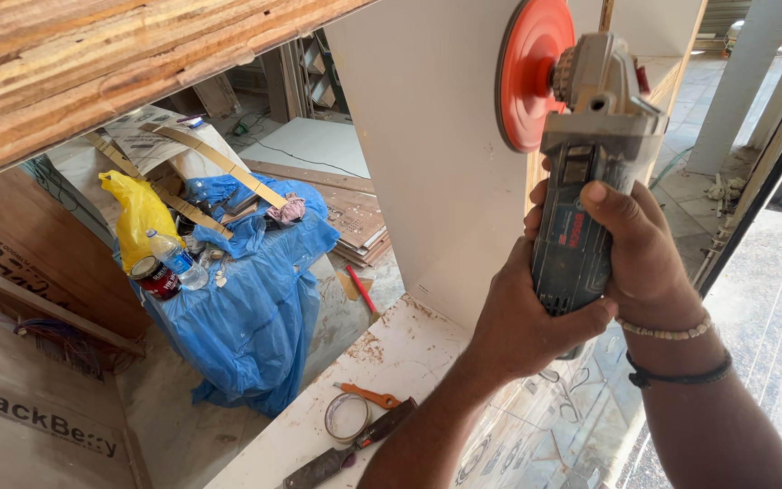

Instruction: The person sands the edges and interior surfaces of a wooden shelving unit using a power sander and touches the surface by hand.

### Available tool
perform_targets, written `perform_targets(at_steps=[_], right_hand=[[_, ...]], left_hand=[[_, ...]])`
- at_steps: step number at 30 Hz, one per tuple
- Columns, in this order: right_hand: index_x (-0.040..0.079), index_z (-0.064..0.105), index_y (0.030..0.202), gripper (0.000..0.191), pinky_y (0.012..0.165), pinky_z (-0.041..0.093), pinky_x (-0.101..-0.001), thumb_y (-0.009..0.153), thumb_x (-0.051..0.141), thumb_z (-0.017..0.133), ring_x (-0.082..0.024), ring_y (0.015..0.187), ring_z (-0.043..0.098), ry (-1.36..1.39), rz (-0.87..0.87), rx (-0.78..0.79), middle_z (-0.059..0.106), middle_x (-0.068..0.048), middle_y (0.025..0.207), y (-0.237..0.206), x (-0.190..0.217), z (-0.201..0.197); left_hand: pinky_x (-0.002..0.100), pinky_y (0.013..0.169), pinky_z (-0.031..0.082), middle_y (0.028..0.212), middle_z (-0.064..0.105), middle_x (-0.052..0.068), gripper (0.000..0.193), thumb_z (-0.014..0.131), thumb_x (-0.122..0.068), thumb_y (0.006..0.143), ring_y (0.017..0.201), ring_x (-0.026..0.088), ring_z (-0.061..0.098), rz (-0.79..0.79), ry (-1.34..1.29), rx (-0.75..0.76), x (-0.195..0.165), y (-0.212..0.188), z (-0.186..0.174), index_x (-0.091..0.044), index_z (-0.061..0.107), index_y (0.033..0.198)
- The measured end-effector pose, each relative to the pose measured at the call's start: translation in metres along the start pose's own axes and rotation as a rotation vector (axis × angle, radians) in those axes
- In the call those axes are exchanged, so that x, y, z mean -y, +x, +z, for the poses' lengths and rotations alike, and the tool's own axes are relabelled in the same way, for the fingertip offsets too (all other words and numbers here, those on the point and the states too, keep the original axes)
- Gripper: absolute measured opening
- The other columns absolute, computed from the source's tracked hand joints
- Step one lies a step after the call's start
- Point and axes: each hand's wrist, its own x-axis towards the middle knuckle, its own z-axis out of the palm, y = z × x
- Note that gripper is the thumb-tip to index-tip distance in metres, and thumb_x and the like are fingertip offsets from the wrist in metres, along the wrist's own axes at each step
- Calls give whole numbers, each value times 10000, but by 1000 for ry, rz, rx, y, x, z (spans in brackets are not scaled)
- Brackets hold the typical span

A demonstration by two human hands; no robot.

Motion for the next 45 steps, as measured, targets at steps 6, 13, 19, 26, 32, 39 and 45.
perform_targets(at_steps=[6, 13, 19, 26, 32, 39, 45], right_hand=[[-67, 531, 1344, 609, 765, 641, -333, 953, 371, 690, -234, 961, 726, 49, 63, -40, 677, -176, 1073, -16, -15, -6], [-62, 532, 1331, 600, 780, 640, -355, 943, 367, 691, -244, 965, 719, 85, 111, -80, 677, -165, 1072, -39, -39, -14], [-85, 571, 1259, 588, 768, 640, -361, 929, 384, 700, -257, 936, 726, 85, 181, -119, 687, -193, 1034, -61, -62, -27], [-97, 595, 1212, 601, 749, 636, -359, 907, 410, 703, -261, 883, 730, 99, 262, -150, 704, -213, 990, -96, -92, -38], [-100, 597, 1210, 609, 765, 637, -369, 898, 413, 697, -271, 888, 735, 145, 337, -206, 710, -222, 989, -134, -131, -50], [-64, 507, 1294, 653, 798, 636, -427, 879, 400, 705, -306, 979, 709, 269, 397, -385, 668, -207, 1069, -188, -160, -70], [-44, 493, 1397, 656, 815, 613, -449, 956, 396, 699, -318, 1000, 685, 305, 202, -444, 647, -184, 1104, -213, -143, -122]], left_hand=[[300, 787, 635, 1062, 670, 130, 677, 748, -268, 807, 900, 171, 721, 2, 49, -13, 15, -11, 6, 69, 462, 1320], [312, 852, 625, 1103, 681, 132, 695, 767, -265, 805, 976, 186, 724, -41, 42, -30, 33, -27, 9, 64, 470, 1341], [312, 857, 620, 1102, 682, 117, 737, 771, -275, 779, 971, 182, 721, -116, 27, -35, 49, -42, 15, 51, 461, 1363], [299, 852, 604, 1107, 699, 119, 785, 770, -269, 772, 968, 178, 718, -198, 2, -25, 73, -66, 20, 52, 463, 1418], [309, 902, 589, 1152, 689, 100, 855, 791, -290, 759, 1043, 186, 707, -239, -19, -22, 112, -93, 26, 47, 423, 1453], [349, 876, 561, 1102, 698, 177, 801, 781, -350, 726, 996, 272, 713, -368, 203, 99, 151, -121, 39, 57, 515, 1363], [411, 923, 566, 1130, 701, 237, 947, 889, -588, 752, 1038, 332, 707, -246, 429, 317, 166, -99, 59, 84, 548, 1326]])
